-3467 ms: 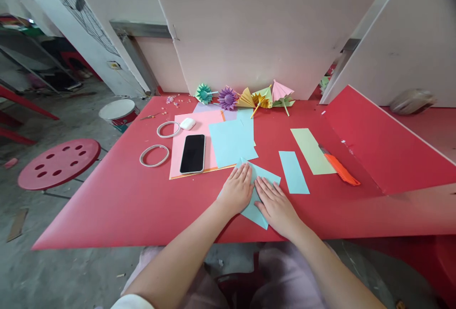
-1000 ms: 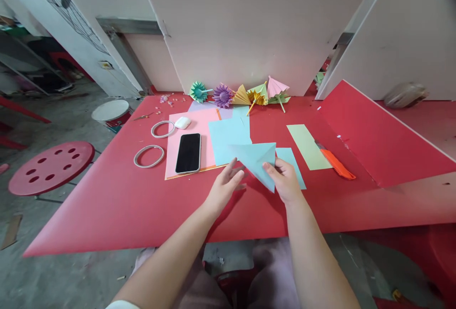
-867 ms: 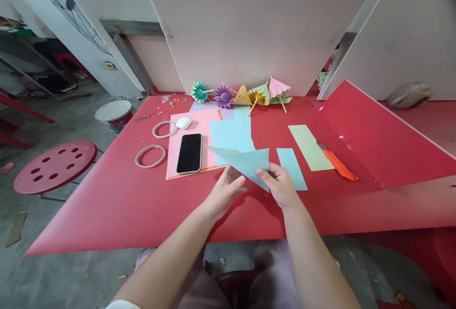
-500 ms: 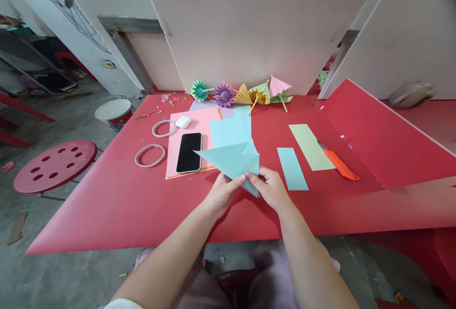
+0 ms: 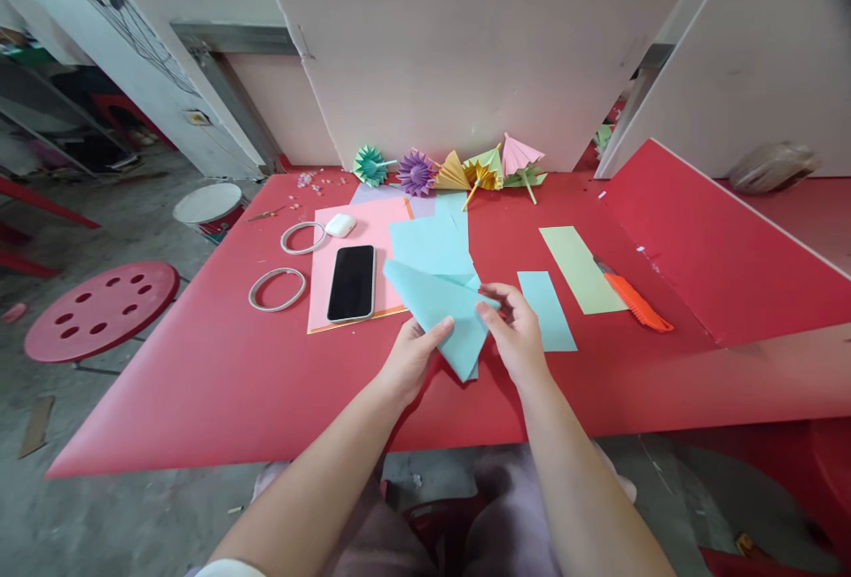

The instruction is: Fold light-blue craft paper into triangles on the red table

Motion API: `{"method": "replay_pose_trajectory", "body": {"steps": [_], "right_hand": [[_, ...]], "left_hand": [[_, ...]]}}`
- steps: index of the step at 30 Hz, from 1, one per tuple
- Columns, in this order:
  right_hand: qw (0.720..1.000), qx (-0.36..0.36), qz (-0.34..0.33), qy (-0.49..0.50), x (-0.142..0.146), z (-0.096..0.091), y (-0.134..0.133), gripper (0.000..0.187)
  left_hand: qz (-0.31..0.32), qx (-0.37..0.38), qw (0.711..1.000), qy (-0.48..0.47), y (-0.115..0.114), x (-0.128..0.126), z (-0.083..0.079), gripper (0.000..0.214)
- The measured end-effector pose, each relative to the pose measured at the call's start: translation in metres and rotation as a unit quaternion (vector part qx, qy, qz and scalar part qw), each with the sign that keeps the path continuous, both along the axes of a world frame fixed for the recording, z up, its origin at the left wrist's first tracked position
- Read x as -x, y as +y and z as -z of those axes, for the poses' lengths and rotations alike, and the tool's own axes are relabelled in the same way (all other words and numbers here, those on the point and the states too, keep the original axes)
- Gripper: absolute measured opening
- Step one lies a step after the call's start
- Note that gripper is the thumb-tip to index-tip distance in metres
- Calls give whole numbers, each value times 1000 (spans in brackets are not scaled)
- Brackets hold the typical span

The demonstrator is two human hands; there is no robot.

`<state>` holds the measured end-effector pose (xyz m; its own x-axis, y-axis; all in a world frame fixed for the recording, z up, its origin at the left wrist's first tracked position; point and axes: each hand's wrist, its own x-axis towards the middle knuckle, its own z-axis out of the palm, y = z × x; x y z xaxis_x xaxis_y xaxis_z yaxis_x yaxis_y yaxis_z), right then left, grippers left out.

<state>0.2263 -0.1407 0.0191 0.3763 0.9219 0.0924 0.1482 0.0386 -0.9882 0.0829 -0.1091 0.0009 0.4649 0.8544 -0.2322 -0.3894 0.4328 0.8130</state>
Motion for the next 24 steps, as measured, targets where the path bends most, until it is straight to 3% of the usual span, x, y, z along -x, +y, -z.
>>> {"method": "replay_pose_trajectory", "body": {"steps": [6, 14, 24], "right_hand": [[998, -8, -49, 49, -5, 6, 2, 37], [988, 97, -110, 52, -12, -15, -4, 29], [992, 44, -96, 62, -9, -10, -3, 27]], "left_hand": [[-8, 15, 1000, 12, -1, 0, 0, 36], [-117, 12, 993, -7, 6, 1, -1, 38], [-22, -74, 997, 2, 1, 0, -2, 47]]}}
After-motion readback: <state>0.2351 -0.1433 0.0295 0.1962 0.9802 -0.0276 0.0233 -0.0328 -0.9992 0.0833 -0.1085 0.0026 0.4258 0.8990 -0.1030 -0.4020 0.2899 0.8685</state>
